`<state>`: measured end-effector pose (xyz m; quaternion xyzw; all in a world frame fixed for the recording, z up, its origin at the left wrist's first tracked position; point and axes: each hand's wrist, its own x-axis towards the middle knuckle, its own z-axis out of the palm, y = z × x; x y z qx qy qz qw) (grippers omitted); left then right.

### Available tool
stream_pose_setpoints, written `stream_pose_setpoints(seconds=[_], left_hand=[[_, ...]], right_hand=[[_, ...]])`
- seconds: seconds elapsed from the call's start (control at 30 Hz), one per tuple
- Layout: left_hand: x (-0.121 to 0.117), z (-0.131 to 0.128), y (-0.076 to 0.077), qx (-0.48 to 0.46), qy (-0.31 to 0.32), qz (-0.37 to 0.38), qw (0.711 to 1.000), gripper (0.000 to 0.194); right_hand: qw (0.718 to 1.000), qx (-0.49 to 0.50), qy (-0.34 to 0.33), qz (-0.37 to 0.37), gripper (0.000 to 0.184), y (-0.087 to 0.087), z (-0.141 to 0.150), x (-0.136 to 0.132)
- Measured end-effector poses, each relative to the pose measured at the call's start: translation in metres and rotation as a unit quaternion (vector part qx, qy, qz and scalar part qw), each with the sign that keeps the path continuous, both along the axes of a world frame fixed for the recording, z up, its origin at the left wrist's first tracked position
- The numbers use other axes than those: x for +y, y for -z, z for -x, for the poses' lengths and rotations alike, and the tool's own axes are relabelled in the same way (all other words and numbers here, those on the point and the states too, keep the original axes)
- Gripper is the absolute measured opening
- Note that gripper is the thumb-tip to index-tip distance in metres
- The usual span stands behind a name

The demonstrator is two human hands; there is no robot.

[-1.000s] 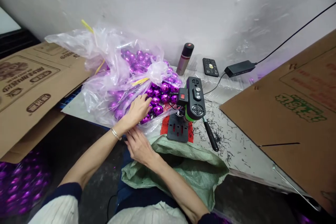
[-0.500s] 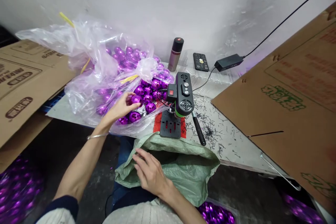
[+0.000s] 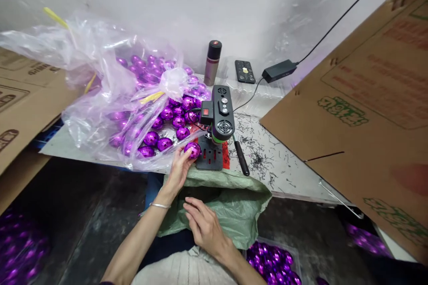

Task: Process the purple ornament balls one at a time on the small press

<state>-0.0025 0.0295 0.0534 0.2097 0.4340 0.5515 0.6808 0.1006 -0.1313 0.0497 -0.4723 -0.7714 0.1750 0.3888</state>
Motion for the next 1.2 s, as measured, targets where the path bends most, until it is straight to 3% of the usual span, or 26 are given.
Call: stream_pose_setpoints(seconds=[0.13,0.3,0.5,0.6,0.9,1.03,1.13,1.2], left_hand=[[0.012,-0.019,0.016,0.193,0.033,-0.112,0.974,0.055],[0.014,-0.027,0.033,0.407,0.07,-0.225,0.882,0.06],[0.016,-0.022,0.034,0.503,0.087,-0.324,0.797,0.058],[0.018,-0.023,0.035,0.515,0.087,-0.369,0.769,0.056],[0.022,-0.03,0.045,0.507,0.113,-0.376,0.767,0.064],[0.022,-0.031,0.045,0.49,0.112,-0.385,0.774,0.065],[0.021,-0.031,0.045,0.489,0.116,-0.375,0.779,0.065],[0.021,-0.031,0.046,0.488,0.119,-0.374,0.78,0.065]], right_hand=[[0.999,0.018,0.013,0.027,0.032,0.008,0.0,-0.012],[0.998,0.038,0.019,0.048,0.032,0.013,0.0,-0.018],[0.998,0.031,0.034,0.035,0.035,0.013,-0.009,-0.014],[0.998,0.012,0.05,0.026,0.035,0.009,-0.018,-0.008],[0.988,0.004,0.134,-0.07,0.04,-0.021,-0.067,0.011],[0.944,0.01,0.253,-0.21,0.062,-0.049,-0.097,0.046],[0.931,-0.021,0.224,-0.287,0.074,-0.072,-0.108,0.08],[0.932,-0.037,0.17,-0.318,0.061,-0.086,-0.107,0.099]])
